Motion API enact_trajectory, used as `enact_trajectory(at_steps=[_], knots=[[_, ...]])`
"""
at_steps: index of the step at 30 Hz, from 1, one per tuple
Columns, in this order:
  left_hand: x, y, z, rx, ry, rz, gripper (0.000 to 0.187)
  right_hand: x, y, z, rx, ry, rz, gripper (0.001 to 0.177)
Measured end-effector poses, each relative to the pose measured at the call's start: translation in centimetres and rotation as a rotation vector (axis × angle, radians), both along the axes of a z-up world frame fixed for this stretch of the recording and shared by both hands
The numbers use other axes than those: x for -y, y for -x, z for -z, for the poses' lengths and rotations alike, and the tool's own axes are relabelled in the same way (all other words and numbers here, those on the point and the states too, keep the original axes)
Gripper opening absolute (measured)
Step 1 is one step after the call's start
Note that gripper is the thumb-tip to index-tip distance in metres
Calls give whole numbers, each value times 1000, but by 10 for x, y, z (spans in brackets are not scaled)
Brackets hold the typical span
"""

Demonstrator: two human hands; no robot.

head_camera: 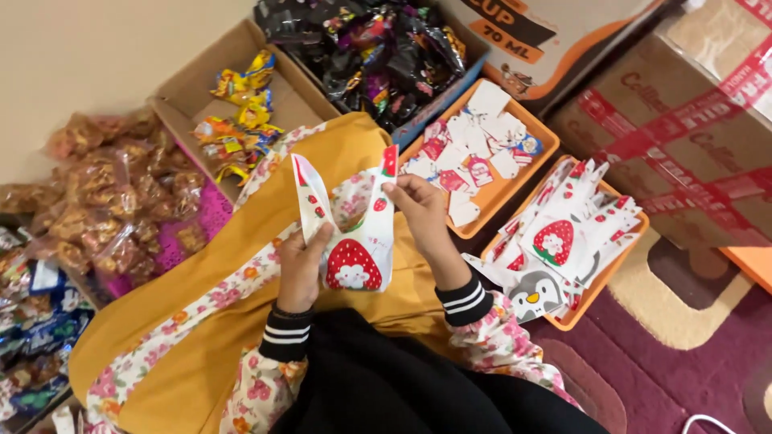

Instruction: Packing individual snack packets into small decorative gift bags for distribution.

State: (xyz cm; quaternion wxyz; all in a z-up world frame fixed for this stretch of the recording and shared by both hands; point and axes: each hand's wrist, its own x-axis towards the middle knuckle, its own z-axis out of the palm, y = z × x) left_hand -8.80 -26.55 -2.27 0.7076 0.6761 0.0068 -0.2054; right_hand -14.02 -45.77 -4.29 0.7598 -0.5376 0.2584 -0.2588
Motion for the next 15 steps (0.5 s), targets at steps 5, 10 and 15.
enact_trajectory(at_steps=[5, 10, 15], knots=[[9, 1, 15, 12, 11, 27, 17, 8, 2, 1, -9, -40, -21, 9], [11, 0, 34, 27, 71, 9, 25, 24, 1, 13, -12, -48, -37, 10], [7, -6, 53, -9, 94, -43, 16, 55, 5, 19, 16, -159, 0, 11]])
